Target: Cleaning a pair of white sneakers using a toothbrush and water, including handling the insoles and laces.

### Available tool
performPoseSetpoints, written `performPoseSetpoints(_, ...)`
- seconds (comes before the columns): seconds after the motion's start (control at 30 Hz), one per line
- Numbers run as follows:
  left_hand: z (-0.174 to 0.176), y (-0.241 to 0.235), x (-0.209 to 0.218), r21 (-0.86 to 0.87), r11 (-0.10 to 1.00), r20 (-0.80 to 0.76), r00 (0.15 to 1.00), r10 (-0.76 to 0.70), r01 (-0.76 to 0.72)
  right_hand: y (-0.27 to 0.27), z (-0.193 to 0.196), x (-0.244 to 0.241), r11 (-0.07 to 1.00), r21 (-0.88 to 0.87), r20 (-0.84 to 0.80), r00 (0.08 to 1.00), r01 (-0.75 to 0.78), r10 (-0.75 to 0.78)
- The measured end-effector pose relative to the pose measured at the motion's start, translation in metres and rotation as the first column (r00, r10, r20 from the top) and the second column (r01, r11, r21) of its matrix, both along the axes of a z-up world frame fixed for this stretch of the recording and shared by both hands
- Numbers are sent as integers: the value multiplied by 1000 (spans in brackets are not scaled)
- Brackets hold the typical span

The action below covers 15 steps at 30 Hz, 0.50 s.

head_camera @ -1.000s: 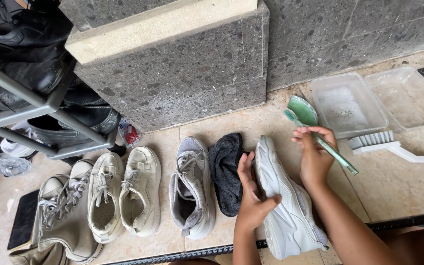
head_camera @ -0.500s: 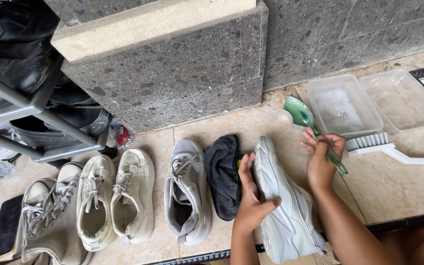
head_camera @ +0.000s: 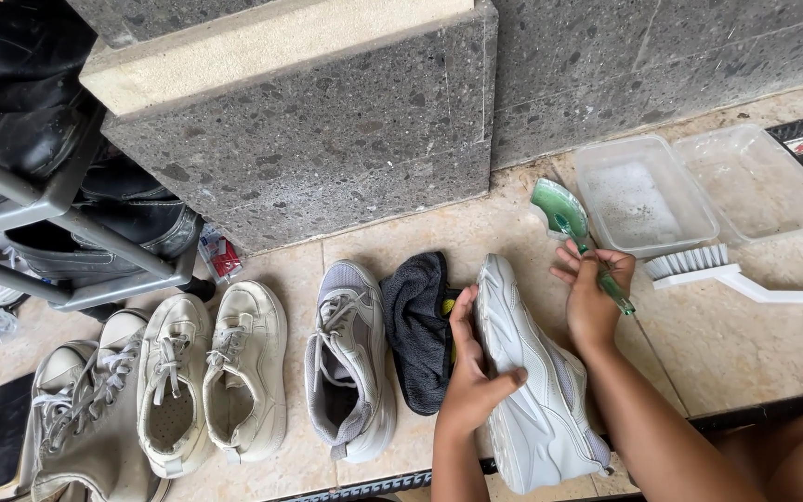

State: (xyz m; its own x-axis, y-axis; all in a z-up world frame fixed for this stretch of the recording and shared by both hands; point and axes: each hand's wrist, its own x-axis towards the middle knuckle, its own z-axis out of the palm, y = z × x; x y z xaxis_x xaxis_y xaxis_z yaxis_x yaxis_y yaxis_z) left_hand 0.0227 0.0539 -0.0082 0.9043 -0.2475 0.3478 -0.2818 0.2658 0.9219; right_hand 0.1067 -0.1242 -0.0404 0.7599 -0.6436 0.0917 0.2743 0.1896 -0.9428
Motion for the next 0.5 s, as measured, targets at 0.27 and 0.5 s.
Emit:
performPoseSetpoints(0.27,-4,-2,1,-18,1000,29,1000,13,-12,-1,-2,1,1000,-7,12,1000,17,-17)
performPoseSetpoints(0.5,-8,-4,0,-72,997,0,1000,-11,11,-7,2,-2,996,76,6,999,-38,38)
